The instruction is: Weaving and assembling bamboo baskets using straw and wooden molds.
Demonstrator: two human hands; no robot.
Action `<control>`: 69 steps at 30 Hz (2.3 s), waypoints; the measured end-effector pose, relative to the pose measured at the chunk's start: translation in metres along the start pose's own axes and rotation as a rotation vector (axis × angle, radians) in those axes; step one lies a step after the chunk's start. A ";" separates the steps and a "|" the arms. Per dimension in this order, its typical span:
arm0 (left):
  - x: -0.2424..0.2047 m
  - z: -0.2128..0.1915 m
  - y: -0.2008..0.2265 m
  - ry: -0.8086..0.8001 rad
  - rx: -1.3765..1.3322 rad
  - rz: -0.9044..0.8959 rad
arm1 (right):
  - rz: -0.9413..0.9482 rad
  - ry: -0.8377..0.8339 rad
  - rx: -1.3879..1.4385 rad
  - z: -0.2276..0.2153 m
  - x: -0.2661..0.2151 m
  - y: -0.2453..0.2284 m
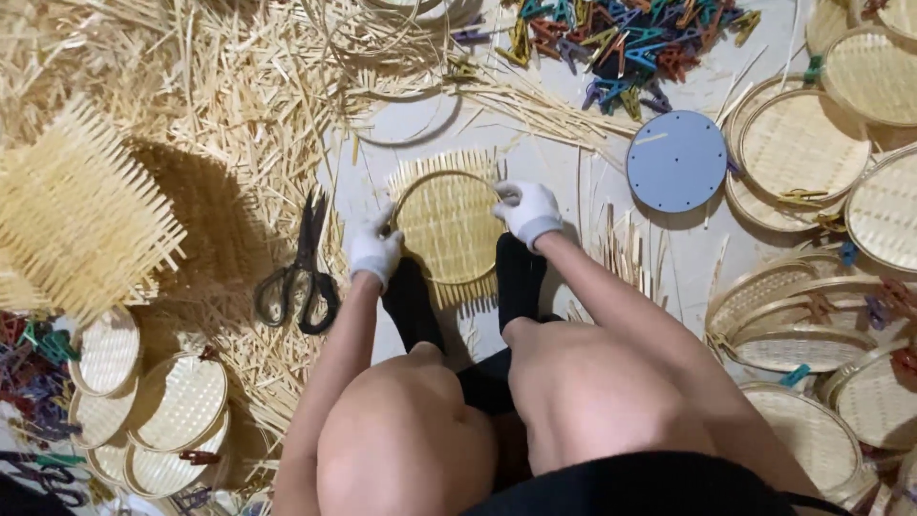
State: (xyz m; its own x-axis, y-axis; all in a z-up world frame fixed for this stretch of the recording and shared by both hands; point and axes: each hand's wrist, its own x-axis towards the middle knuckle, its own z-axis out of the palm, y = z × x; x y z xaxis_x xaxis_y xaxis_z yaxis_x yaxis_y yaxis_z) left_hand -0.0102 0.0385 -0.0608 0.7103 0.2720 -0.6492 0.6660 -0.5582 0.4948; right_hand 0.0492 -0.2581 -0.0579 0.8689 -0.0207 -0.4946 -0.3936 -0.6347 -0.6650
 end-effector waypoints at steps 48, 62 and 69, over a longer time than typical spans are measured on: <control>0.039 0.020 0.048 -0.158 -0.491 0.457 | -0.582 0.173 -0.443 0.064 0.022 -0.055; 0.065 0.064 0.042 0.142 -0.227 0.291 | -0.161 -0.134 -0.600 0.060 0.026 -0.088; 0.029 0.024 0.048 0.054 -0.321 0.234 | -0.200 -0.190 -0.591 0.053 0.030 -0.096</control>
State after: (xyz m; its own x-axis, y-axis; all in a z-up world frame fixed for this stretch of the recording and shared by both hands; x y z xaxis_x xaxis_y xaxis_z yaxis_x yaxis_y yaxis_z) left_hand 0.0374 0.0007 -0.0699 0.8564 0.2126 -0.4705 0.5162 -0.3387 0.7866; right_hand 0.0971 -0.1571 -0.0385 0.8189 0.2441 -0.5194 0.0484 -0.9312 -0.3613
